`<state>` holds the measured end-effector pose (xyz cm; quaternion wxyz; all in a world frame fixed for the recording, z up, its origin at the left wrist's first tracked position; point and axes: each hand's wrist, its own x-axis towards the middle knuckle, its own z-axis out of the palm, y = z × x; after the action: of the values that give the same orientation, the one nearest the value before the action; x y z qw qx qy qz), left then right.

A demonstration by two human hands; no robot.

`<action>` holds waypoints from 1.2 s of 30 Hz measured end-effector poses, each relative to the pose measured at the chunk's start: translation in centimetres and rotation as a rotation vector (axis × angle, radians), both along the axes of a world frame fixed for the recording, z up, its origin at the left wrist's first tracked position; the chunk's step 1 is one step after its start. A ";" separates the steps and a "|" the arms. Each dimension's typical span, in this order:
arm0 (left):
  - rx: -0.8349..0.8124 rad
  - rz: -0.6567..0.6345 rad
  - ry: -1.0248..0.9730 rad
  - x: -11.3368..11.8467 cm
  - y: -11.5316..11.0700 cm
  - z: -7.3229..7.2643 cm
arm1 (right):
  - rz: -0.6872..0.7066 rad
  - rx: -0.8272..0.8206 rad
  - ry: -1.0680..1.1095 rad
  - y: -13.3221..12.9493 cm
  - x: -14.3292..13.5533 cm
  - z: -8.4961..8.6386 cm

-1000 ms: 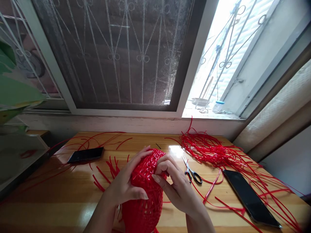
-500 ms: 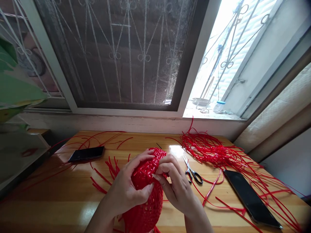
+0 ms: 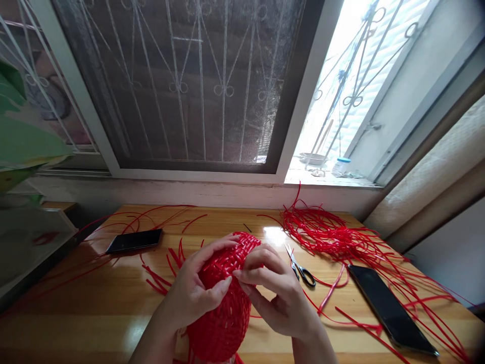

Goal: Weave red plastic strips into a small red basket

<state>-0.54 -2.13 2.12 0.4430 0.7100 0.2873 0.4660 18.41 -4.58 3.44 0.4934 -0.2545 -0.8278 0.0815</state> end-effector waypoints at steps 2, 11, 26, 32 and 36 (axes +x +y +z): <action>-0.004 0.001 -0.018 -0.2 0.0 0.1 | -0.018 0.012 -0.024 -0.2 0.0 0.3; -0.035 -0.022 -0.070 -0.2 -0.3 0.2 | -0.020 -0.007 -0.039 -0.4 -0.2 0.1; 0.091 -0.090 0.013 0.4 -0.3 0.1 | -0.099 -0.212 -0.069 -0.2 0.2 -0.5; 0.043 -0.086 0.052 0.3 -0.3 0.3 | -0.043 -0.290 0.107 0.3 0.3 -0.6; -0.018 -0.115 0.018 -0.1 -0.6 0.3 | -0.132 -0.268 0.301 0.9 0.1 -1.2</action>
<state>-0.63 -2.71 2.45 0.4727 0.7254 0.2542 0.4309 18.48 -3.72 2.26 0.5776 -0.3564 -0.7079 0.1955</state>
